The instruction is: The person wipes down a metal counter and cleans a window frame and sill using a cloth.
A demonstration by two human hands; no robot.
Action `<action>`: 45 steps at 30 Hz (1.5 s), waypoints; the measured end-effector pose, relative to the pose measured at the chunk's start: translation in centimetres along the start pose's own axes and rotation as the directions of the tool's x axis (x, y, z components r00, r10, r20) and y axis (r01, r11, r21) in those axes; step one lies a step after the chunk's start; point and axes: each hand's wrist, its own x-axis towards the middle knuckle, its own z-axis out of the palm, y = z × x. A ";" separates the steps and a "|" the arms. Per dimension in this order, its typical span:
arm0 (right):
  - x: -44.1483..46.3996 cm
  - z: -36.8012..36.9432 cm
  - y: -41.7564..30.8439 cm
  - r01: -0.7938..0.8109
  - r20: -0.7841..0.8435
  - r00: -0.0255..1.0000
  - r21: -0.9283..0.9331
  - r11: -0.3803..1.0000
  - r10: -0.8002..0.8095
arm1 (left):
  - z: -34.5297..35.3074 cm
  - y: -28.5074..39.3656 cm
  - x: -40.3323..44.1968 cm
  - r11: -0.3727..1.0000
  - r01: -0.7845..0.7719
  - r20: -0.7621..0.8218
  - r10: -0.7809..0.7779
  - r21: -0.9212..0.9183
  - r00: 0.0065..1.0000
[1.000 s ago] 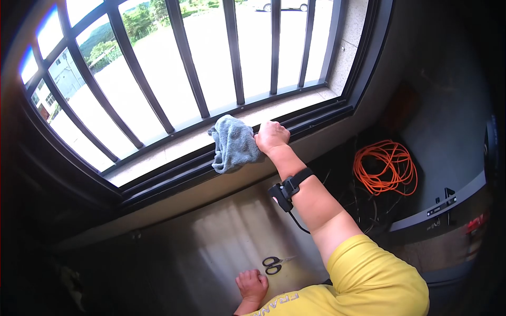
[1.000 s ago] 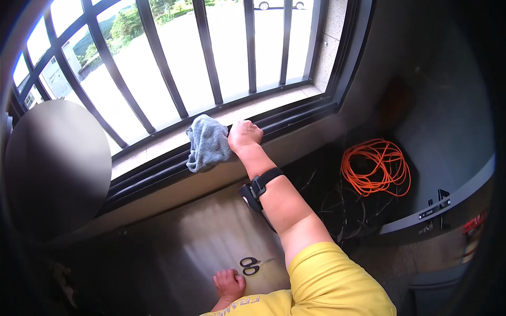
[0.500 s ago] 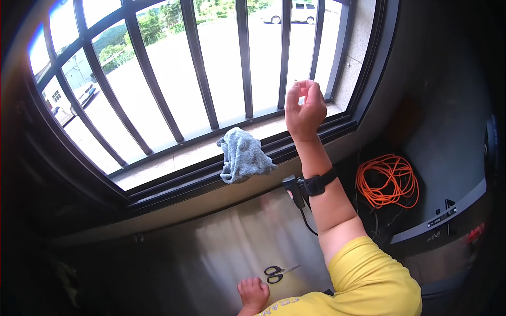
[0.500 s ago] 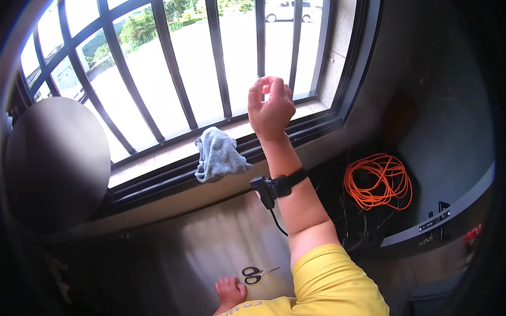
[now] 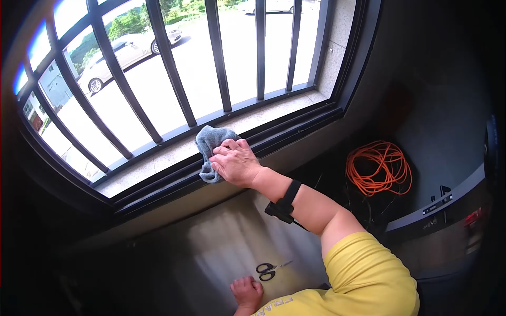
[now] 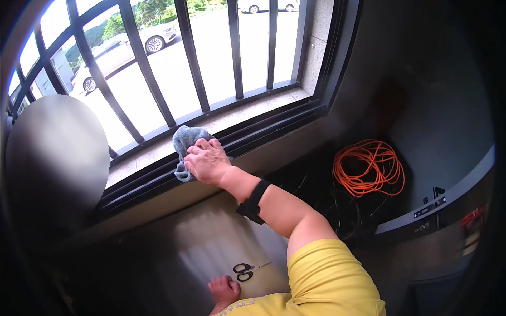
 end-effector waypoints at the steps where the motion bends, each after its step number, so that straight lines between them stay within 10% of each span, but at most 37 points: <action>1: -0.6 0.2 1.3 -0.012 -0.102 0.995 0.003 1.000 0.012 | -0.1 -0.1 0.0 1.000 -0.004 0.005 0.004 0.000 1.000; 12: -7.0 -7.0 20.5 -0.476 -0.247 0.880 -0.463 0.748 0.407 | -0.6 0.3 0.2 0.998 -0.006 0.010 0.006 0.055 1.000; 18: -2.5 -6.8 18.9 -0.684 -0.380 0.712 -0.187 0.705 0.590 | -0.9 0.5 0.5 0.999 0.006 0.046 -0.008 0.037 0.999; 28: 9.4 -1.2 -2.7 -0.227 -0.111 0.953 0.361 0.904 0.284 | -1.1 0.5 0.9 0.999 0.040 -0.002 -0.040 0.010 0.999; 30: 12.0 0.1 -5.7 0.003 -0.294 0.940 0.510 0.860 0.171 | -1.6 0.4 1.0 0.999 0.033 0.027 -0.032 -0.036 0.999; 34: 12.9 0.5 -7.6 0.074 0.316 0.925 0.398 0.914 -0.212 | -1.7 0.4 1.1 0.997 0.033 0.012 -0.032 -0.063 0.999; 38: 14.0 -0.8 -9.8 -0.077 0.184 0.981 0.036 0.996 0.069 | -1.9 0.2 1.0 0.999 0.046 0.072 -0.045 -0.013 0.996; 41: 16.4 -2.5 -9.8 -0.065 -0.352 0.934 0.010 0.998 0.065 | -2.0 0.2 0.8 0.997 0.032 0.028 -0.030 -0.073 0.999; 45: 17.9 -3.0 -10.7 0.084 -0.340 0.939 0.082 0.993 -0.052 | -2.0 0.1 0.8 0.997 0.028 0.040 -0.025 -0.078 0.999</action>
